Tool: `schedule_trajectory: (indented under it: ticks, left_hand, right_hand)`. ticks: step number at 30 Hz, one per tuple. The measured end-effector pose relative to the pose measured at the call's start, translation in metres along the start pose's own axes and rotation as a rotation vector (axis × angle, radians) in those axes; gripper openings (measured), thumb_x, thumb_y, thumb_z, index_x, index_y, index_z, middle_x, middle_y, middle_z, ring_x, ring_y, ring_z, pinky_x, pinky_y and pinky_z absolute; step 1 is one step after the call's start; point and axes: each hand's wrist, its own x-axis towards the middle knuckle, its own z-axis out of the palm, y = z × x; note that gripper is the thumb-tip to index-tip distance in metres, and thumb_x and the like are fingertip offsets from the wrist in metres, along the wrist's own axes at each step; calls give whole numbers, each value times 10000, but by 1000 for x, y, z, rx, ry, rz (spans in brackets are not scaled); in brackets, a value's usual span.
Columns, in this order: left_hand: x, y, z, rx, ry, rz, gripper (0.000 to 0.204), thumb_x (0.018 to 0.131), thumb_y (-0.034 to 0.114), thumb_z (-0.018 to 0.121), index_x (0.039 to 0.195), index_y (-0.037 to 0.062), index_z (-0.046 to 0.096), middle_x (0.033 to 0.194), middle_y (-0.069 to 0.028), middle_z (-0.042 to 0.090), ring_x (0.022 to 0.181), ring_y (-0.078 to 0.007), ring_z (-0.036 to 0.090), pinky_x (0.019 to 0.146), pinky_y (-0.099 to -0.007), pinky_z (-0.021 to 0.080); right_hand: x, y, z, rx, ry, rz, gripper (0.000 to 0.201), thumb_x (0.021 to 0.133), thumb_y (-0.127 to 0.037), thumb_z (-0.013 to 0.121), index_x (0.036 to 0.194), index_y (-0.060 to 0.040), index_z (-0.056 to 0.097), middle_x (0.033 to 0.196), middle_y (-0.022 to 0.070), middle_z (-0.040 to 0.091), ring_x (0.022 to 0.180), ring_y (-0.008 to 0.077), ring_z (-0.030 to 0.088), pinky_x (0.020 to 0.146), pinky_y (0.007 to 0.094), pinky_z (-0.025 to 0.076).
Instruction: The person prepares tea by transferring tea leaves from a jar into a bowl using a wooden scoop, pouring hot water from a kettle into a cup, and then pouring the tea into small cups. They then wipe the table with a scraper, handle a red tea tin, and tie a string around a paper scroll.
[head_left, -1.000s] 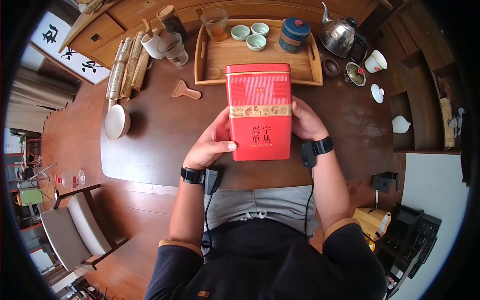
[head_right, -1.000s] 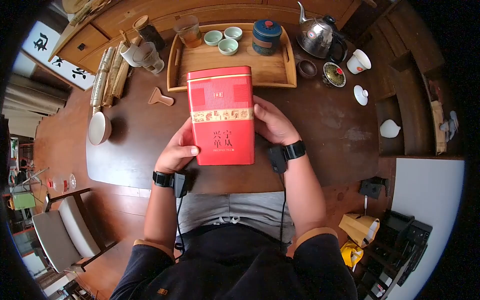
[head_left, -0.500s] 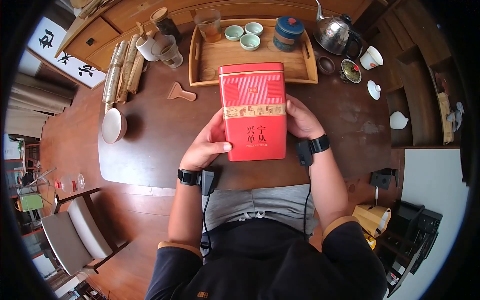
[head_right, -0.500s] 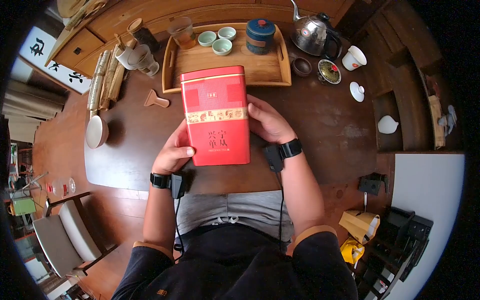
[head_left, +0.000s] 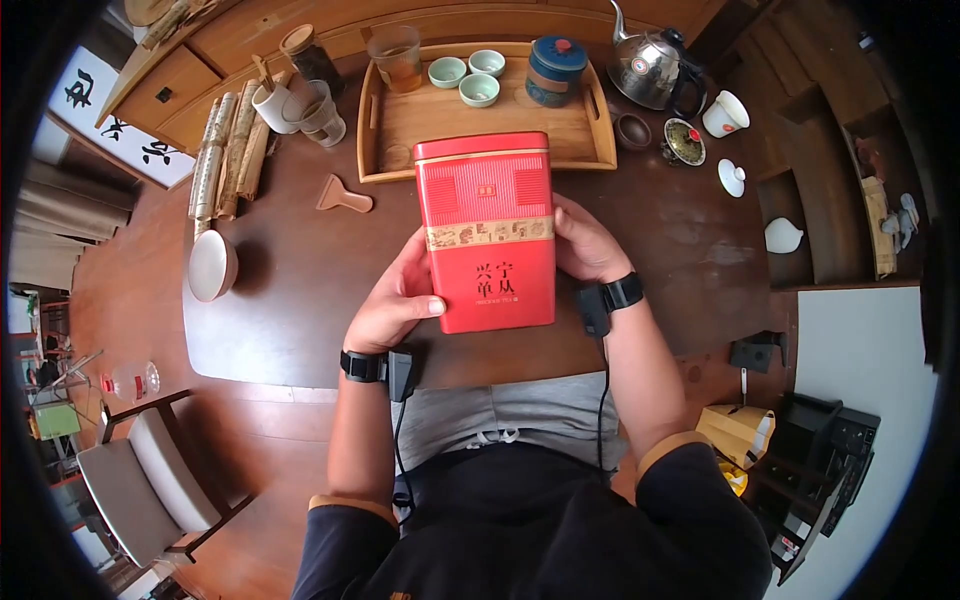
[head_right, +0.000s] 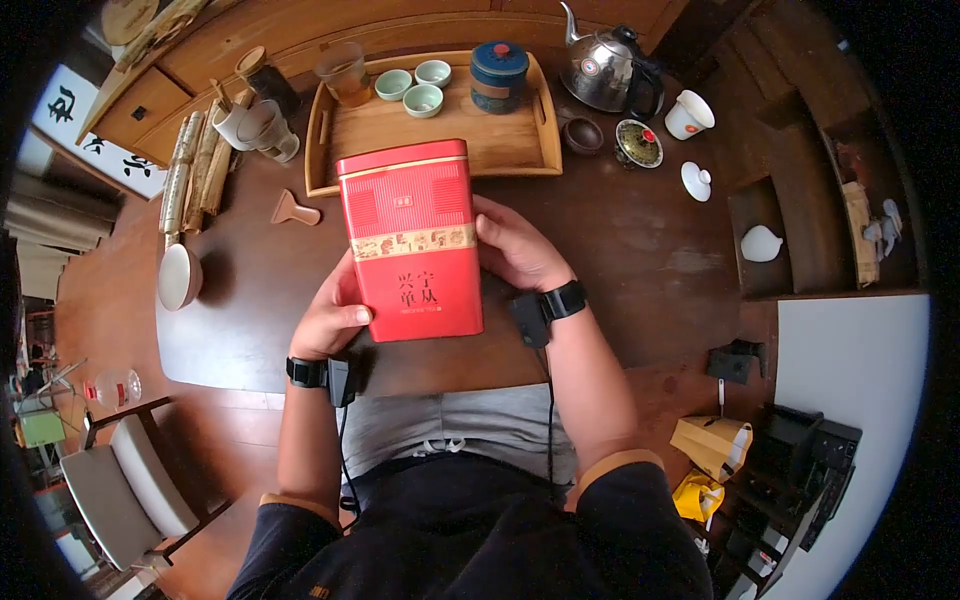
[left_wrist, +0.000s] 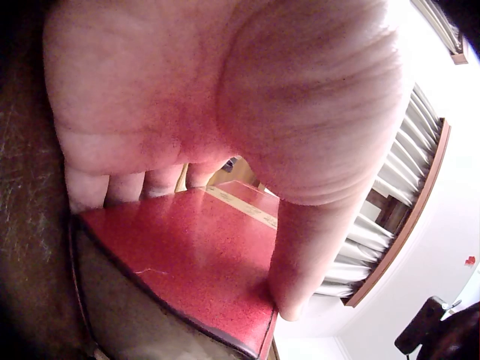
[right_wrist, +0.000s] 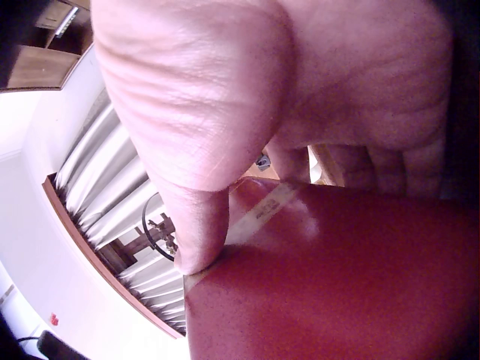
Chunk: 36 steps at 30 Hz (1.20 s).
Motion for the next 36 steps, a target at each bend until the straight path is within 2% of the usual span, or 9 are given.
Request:
schedule_trajectory:
  ticks: [3,15,27,30,33,36]
  left_hand:
    - [0,-2,-5,-16,-40,9,1132,770,91,880,1664,18,190,1633,-116,422,1507,-238,402,1248,-403,313]
    - [-3,0,-4,-11,-19,-9,1142,751,93,883,1661,14,197,1624,-121,433,1501,-240,409,1254,-399,297]
    - [-1,0,-7,-48,-53,-14,1154,768,147,903,1664,19,187,1597,-105,461,1461,-224,456,1205,-385,380]
    - [-2,4,-2,-4,-4,-43,1243,697,242,959,1652,-12,204,1602,-110,463,1467,-220,456,1227,-392,354]
    - [0,-1,-11,-28,-78,-27,1227,719,97,937,1675,55,170,1603,-102,451,1454,-222,463,1193,-386,404]
    - [0,-2,-11,-20,-91,-10,1243,707,67,940,1677,59,164,1607,-105,447,1460,-221,457,1193,-385,405]
  right_hand:
    - [0,0,1,-4,19,-4,948,884,-536,802,1585,-33,408,1519,102,567,1385,239,553,1146,424,445]
    - [-1,0,-1,-58,13,0,1003,844,-598,811,1562,-11,429,1489,110,589,1369,232,565,1144,421,448]
    - [-3,0,-3,-56,2,10,902,895,-568,780,1508,23,483,1456,119,620,1347,229,586,1144,399,442]
    - [-3,0,-3,-70,-3,14,920,876,-587,791,1497,24,494,1448,116,627,1343,227,590,1142,399,444]
    - [-4,-2,1,-81,6,9,942,853,-607,805,1485,25,508,1444,115,630,1335,222,592,1138,399,442]
    - [-3,-2,1,-103,14,-5,940,841,-613,815,1468,23,525,1436,114,633,1322,219,596,1135,393,439]
